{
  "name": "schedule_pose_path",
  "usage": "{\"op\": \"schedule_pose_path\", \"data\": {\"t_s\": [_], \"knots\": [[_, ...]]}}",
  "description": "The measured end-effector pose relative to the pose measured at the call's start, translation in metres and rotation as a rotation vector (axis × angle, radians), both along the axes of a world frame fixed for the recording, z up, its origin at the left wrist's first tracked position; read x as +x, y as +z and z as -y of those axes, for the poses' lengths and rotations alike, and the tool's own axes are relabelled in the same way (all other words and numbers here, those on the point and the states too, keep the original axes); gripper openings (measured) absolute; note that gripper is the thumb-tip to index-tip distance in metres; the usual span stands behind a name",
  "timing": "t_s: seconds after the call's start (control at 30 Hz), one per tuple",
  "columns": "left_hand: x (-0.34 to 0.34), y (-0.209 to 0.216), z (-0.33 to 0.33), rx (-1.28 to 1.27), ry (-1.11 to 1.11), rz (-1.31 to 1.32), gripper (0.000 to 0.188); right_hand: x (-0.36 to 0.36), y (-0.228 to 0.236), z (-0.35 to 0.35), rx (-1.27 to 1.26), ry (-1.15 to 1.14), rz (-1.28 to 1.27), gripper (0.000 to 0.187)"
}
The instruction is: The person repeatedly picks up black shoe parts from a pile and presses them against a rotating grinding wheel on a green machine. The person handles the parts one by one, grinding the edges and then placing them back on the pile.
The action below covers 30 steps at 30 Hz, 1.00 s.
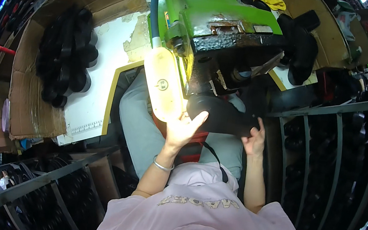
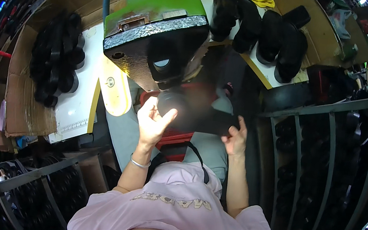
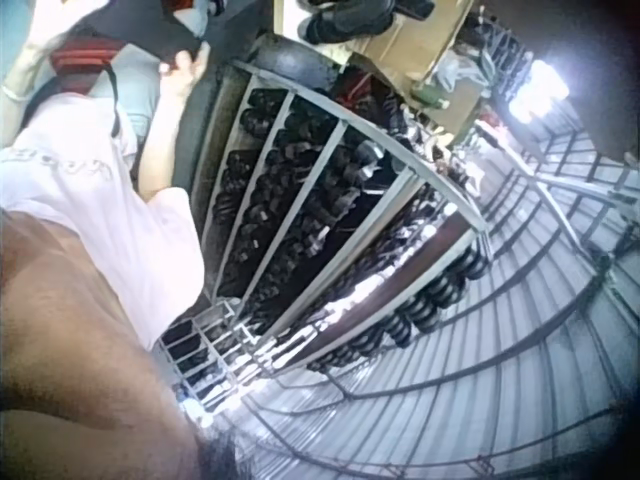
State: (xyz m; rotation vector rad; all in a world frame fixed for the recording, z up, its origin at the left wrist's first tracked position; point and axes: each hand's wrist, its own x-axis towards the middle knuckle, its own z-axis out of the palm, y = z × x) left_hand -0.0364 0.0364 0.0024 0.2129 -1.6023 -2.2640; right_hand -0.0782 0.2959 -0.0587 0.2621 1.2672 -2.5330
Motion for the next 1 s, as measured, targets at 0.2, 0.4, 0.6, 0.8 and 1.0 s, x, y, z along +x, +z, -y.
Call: {"op": "schedule_pose_path", "data": {"t_s": [0.2,0.4,0.6,0.8,1.0], "knots": [[-0.005,-0.017,0.015,-0.319,0.118,0.022,0.029,-0.071,0.058,0.021,0.158,0.002,-0.183,0.05],[0.01,0.003,0.042,-0.039,0.101,-0.017,0.038,-0.092,0.08,0.052,0.127,0.159,-0.27,0.05],[0.037,0.012,0.076,0.085,0.147,0.072,0.023,-0.074,0.091,0.087,0.075,0.216,-0.329,0.053],[0.02,0.028,0.05,-0.142,0.118,-0.023,0.027,-0.082,0.09,0.056,0.131,0.092,-0.333,0.055],[-0.015,-0.008,0.001,-0.321,0.195,0.018,0.026,-0.116,0.09,0.017,0.257,0.058,-0.437,0.052]]}}
